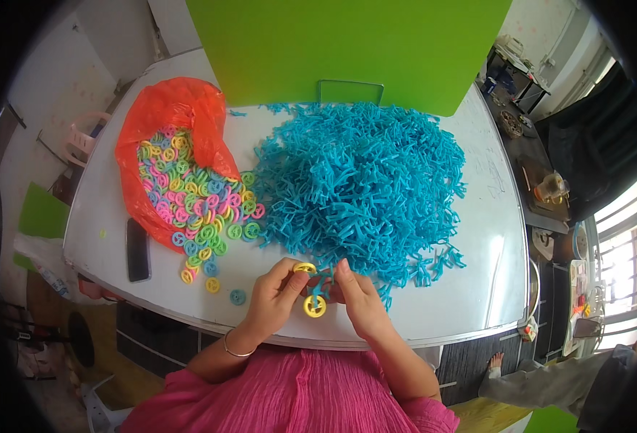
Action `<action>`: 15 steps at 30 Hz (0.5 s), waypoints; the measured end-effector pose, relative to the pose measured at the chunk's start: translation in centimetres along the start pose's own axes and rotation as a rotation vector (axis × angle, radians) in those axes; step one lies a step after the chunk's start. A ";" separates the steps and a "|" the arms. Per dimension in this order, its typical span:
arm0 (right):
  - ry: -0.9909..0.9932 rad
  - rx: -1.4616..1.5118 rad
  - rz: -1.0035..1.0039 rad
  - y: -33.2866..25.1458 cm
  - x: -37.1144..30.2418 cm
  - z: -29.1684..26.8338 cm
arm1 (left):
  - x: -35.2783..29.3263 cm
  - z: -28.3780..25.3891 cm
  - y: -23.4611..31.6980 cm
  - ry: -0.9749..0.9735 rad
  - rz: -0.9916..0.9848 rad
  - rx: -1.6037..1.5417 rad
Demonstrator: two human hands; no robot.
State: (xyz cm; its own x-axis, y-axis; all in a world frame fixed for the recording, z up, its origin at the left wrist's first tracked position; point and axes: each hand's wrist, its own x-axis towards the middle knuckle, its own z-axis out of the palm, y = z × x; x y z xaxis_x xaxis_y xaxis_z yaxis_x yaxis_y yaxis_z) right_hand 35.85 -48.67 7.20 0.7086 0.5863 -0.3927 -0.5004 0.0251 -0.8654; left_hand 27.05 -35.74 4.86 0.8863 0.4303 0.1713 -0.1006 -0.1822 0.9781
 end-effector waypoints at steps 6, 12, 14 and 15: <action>-0.130 -0.448 -0.122 -1.4 -1.8 -3.0 | -0.7 -0.5 2.0 -0.091 0.016 0.137; -0.459 -1.186 -0.062 -6.0 -9.6 -11.7 | -2.4 -6.4 0.2 0.205 0.087 0.576; -0.401 -1.288 0.069 -4.8 -12.0 -14.3 | -3.1 -9.5 0.0 0.293 0.035 0.757; -0.341 -1.385 0.202 -4.2 -12.9 -14.8 | -3.5 -10.8 -0.1 0.326 0.004 0.818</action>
State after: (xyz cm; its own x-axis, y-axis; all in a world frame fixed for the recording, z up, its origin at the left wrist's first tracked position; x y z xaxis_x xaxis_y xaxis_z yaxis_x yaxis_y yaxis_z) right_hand 36.15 -68.34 11.25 0.4349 0.6514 -0.6218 0.4414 -0.7561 -0.4833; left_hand 19.05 -27.62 5.40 0.7012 0.6363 0.3216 0.3629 -0.7068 0.6072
